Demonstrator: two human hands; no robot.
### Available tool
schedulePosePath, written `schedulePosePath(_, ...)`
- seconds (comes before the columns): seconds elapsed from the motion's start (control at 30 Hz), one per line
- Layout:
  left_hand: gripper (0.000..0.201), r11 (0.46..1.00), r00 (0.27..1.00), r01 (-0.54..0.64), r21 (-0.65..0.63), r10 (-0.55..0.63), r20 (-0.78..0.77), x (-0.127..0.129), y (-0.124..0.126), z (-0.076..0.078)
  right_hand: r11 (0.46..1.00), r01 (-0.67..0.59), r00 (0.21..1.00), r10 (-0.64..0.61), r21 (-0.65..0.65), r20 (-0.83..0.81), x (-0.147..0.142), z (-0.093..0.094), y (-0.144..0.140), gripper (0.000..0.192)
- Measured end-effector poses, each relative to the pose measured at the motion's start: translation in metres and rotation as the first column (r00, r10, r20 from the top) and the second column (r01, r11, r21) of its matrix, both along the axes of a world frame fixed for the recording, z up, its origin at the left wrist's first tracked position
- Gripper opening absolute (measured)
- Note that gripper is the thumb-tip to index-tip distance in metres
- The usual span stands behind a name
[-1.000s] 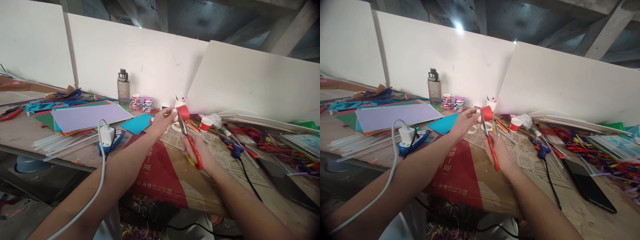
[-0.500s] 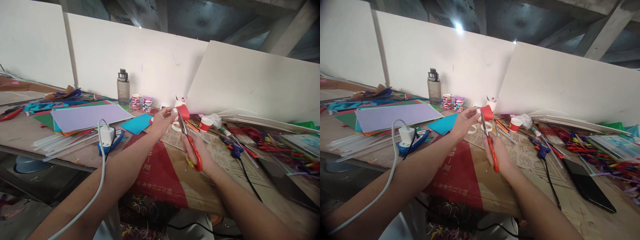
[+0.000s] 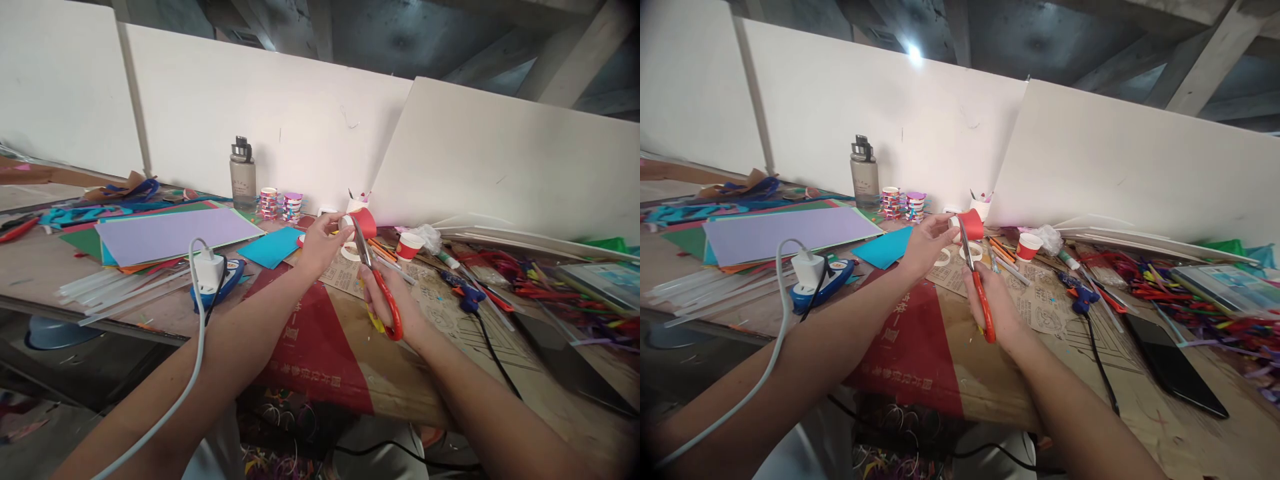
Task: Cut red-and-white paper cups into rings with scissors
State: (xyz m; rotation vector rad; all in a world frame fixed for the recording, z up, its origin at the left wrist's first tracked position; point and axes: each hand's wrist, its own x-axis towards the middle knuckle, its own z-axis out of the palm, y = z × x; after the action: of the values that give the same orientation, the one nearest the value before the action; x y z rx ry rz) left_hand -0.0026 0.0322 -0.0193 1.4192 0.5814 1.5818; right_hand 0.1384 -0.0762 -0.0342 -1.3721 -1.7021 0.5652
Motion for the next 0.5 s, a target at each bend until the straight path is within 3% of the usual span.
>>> schedulePosePath(0.5,0.043,0.998,0.999,0.031,-0.06,-0.032,-0.029,-0.0021,0.0014,-0.0028,1.0,-0.005,0.994,0.004,0.012,0.113,0.0021,0.0099,-0.0011,0.043)
